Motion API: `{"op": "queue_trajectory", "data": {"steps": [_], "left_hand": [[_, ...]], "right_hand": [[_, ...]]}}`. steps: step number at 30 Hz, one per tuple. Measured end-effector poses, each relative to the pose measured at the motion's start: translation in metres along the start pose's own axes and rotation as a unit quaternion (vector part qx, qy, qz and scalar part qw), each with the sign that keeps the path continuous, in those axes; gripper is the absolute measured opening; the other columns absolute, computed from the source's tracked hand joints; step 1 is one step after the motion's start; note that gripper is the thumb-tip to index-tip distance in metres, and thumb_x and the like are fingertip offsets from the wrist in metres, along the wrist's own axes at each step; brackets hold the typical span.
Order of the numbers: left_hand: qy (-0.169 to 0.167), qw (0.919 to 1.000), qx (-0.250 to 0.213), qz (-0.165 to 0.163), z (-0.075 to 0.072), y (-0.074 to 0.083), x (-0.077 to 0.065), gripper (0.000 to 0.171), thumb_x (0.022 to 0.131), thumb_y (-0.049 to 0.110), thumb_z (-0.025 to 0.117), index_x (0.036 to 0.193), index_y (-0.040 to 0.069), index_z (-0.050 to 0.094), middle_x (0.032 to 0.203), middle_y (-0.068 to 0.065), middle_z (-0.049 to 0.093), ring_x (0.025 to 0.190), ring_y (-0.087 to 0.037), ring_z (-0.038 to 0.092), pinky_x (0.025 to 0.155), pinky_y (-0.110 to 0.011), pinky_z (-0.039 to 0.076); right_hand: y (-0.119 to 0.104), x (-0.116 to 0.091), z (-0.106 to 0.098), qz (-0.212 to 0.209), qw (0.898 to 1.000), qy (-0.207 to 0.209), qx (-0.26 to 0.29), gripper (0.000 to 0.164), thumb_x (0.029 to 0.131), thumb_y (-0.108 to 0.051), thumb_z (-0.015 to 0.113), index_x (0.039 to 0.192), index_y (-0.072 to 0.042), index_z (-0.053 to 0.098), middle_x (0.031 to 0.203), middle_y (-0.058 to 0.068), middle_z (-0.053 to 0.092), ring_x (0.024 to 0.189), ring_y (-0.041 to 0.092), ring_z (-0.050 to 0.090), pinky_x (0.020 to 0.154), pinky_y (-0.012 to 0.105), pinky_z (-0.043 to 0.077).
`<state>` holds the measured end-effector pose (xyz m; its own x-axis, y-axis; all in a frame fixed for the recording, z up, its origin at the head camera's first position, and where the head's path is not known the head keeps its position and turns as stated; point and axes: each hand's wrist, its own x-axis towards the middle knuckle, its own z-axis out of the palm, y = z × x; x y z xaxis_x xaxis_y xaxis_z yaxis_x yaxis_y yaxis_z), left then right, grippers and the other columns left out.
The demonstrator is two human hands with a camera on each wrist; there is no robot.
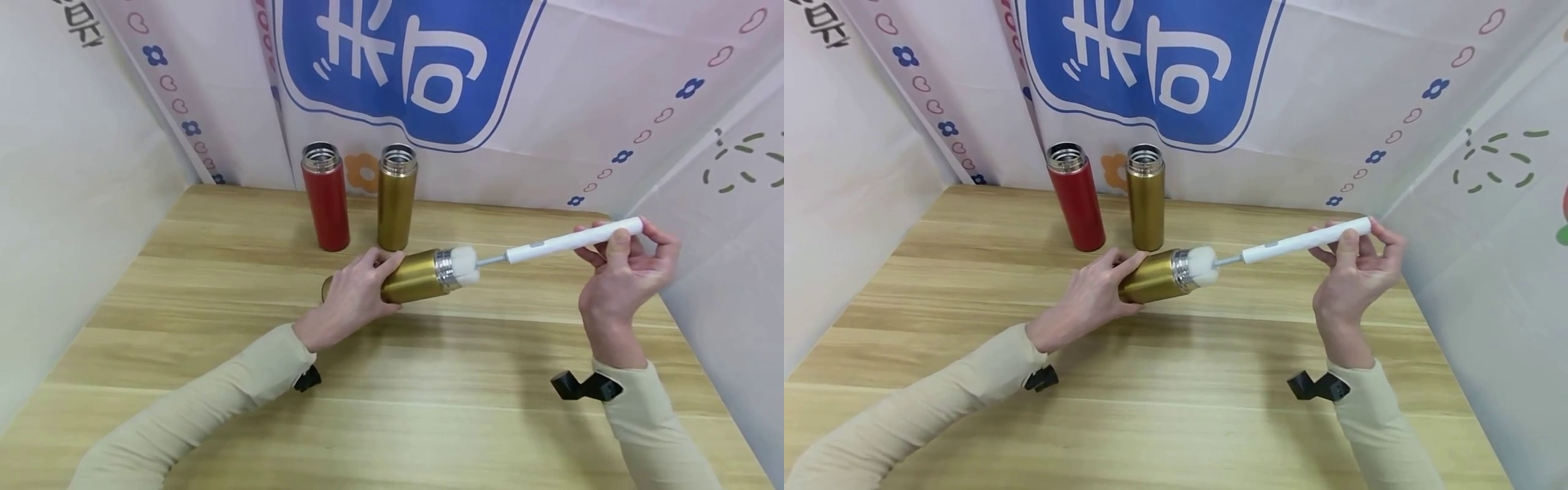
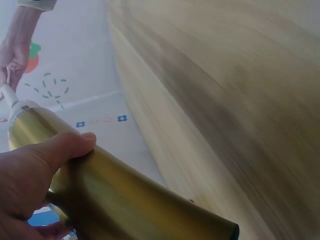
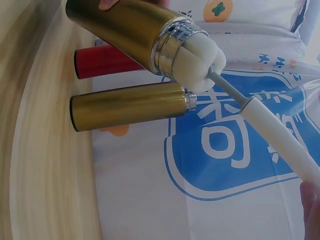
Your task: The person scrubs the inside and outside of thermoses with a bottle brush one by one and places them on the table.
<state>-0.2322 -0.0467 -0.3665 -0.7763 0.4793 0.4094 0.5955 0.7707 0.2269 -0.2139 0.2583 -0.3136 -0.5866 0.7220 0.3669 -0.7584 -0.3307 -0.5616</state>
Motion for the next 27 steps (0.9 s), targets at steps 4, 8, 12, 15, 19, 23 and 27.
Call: {"op": "queue_trajectory", "data": {"steps": [4,8,12,15,19,23,27], "left_hand": [[0.003,1.0000,0.003,-0.003,0.001,0.002,0.000,0.079,0.059,0.029,0.088,0.130,0.016,0.054,0.109,-0.011,0.058,0.088,-0.027,0.062,0.062,-0.040,0.056],[-0.001,1.0000,0.006,-0.007,0.002,0.003,0.001,0.079,0.059,0.028,0.088,0.130,0.016,0.054,0.109,-0.012,0.059,0.086,-0.027,0.062,0.061,-0.040,0.056],[0.000,0.9999,0.009,-0.004,0.002,0.004,0.001,0.079,0.060,0.028,0.088,0.130,0.017,0.054,0.108,-0.012,0.058,0.086,-0.027,0.062,0.060,-0.038,0.056],[-0.001,1.0000,0.009,-0.002,0.004,0.004,0.002,0.078,0.060,0.028,0.088,0.130,0.017,0.053,0.108,-0.011,0.058,0.086,-0.027,0.062,0.061,-0.038,0.056],[-0.001,1.0000,0.005,-0.003,0.004,0.004,0.003,0.078,0.061,0.028,0.087,0.130,0.017,0.053,0.109,-0.011,0.059,0.086,-0.027,0.062,0.061,-0.038,0.056],[-0.002,0.9999,0.011,-0.006,0.006,0.009,0.005,0.076,0.060,0.028,0.088,0.127,0.018,0.054,0.106,-0.011,0.059,0.085,-0.027,0.062,0.060,-0.038,0.056],[-0.013,0.9999,0.002,0.011,0.006,0.021,0.010,0.077,0.061,0.031,0.087,0.128,0.018,0.053,0.107,-0.011,0.059,0.088,-0.027,0.063,0.060,-0.039,0.056]], "right_hand": [[0.003,-0.004,-0.001,-0.002,1.000,-0.001,-0.006,0.026,0.082,0.006,0.064,0.100,0.003,0.045,0.073,0.026,0.064,0.059,0.035,0.067,0.047,0.036,0.055],[0.006,-0.009,-0.001,-0.001,1.000,-0.006,-0.014,0.026,0.083,0.004,0.063,0.101,0.003,0.045,0.073,0.024,0.064,0.059,0.034,0.067,0.047,0.035,0.055],[0.009,-0.014,0.000,0.000,1.000,-0.009,-0.018,0.027,0.083,0.002,0.064,0.101,0.003,0.045,0.074,0.024,0.063,0.059,0.033,0.067,0.048,0.035,0.055],[0.011,-0.017,0.000,0.000,1.000,-0.011,-0.021,0.027,0.083,0.002,0.065,0.101,0.003,0.044,0.074,0.024,0.063,0.059,0.033,0.067,0.048,0.035,0.055],[0.014,-0.020,0.001,0.000,1.000,-0.019,-0.023,0.026,0.083,0.003,0.064,0.100,0.003,0.044,0.074,0.022,0.063,0.059,0.032,0.068,0.049,0.035,0.055],[0.022,-0.028,0.002,-0.002,0.999,-0.033,-0.023,0.022,0.085,0.004,0.062,0.098,0.002,0.045,0.074,0.022,0.064,0.060,0.031,0.068,0.049,0.034,0.056],[0.036,-0.048,0.004,0.000,0.996,-0.082,-0.034,0.017,0.086,0.006,0.058,0.098,0.004,0.046,0.077,0.022,0.066,0.064,0.031,0.070,0.053,0.035,0.057]]}}
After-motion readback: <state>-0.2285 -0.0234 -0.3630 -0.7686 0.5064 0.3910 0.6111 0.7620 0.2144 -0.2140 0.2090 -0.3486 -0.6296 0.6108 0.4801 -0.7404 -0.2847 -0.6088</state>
